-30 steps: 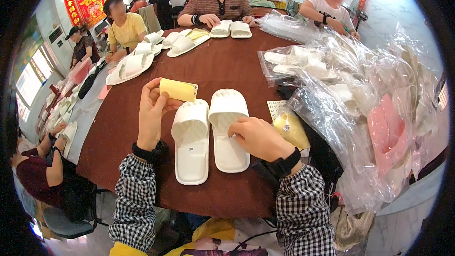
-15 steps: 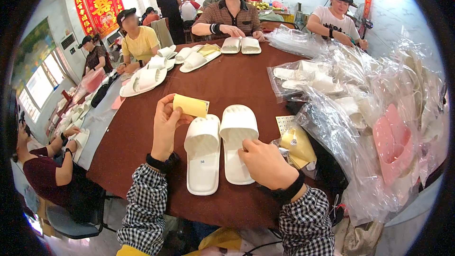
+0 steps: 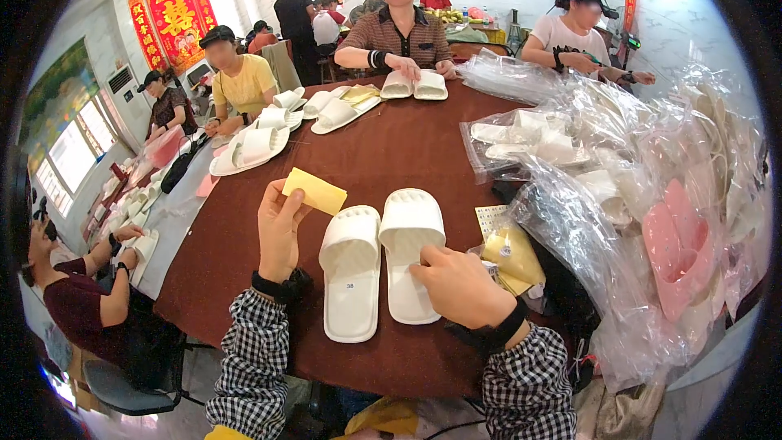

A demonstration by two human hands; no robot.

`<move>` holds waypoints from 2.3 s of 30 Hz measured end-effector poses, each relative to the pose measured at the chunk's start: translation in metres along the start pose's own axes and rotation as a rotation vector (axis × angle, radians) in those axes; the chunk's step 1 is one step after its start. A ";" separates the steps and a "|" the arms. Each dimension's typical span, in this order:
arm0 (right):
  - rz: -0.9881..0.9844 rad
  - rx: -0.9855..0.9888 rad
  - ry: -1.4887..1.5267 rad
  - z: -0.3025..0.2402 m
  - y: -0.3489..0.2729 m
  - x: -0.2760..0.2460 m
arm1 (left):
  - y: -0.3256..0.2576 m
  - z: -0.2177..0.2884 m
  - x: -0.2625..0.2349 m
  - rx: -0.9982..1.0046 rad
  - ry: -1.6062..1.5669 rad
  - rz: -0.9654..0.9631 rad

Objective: Applying size labels to the inside of slippers at a production table.

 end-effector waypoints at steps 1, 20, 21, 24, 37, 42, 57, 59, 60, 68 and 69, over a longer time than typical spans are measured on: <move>0.016 0.005 0.000 0.000 0.000 -0.001 | 0.000 -0.001 0.000 -0.023 0.016 0.018; -0.061 0.041 0.022 0.005 0.001 0.000 | 0.000 0.002 0.008 -0.043 -0.006 -0.016; -0.064 0.040 0.022 0.005 0.001 0.001 | 0.000 0.002 0.008 -0.047 0.000 -0.010; -0.043 0.036 -0.014 0.004 0.001 0.000 | 0.000 0.002 0.007 -0.044 0.013 -0.009; -0.083 -0.004 0.010 0.006 0.001 0.001 | -0.001 0.001 0.008 -0.061 0.002 -0.017; -0.073 -0.007 0.034 0.007 0.000 0.000 | -0.001 0.000 0.009 -0.061 0.013 -0.023; -0.077 -0.002 0.151 0.013 0.005 -0.007 | -0.002 -0.001 0.026 -0.060 0.050 -0.181; 0.084 0.116 0.161 0.018 0.007 -0.023 | -0.004 0.002 0.034 -0.026 0.122 -0.238; 0.115 0.079 0.156 0.012 0.008 -0.028 | -0.005 0.005 0.041 0.013 0.198 -0.287; 0.474 -0.113 0.300 -0.022 0.011 -0.052 | -0.021 0.026 0.080 0.148 0.407 -0.617; 0.439 -0.126 0.326 -0.023 0.014 -0.049 | -0.024 0.029 0.086 0.192 0.452 -0.652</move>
Point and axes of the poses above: each hand's wrist, its own y-axis towards the middle knuckle, its own x-axis out of the palm, z = x × y, the point moved 7 cm from there along y, towards the middle knuckle, and after that the axes turned 13 degrees about -z, right-handed, at the moved point
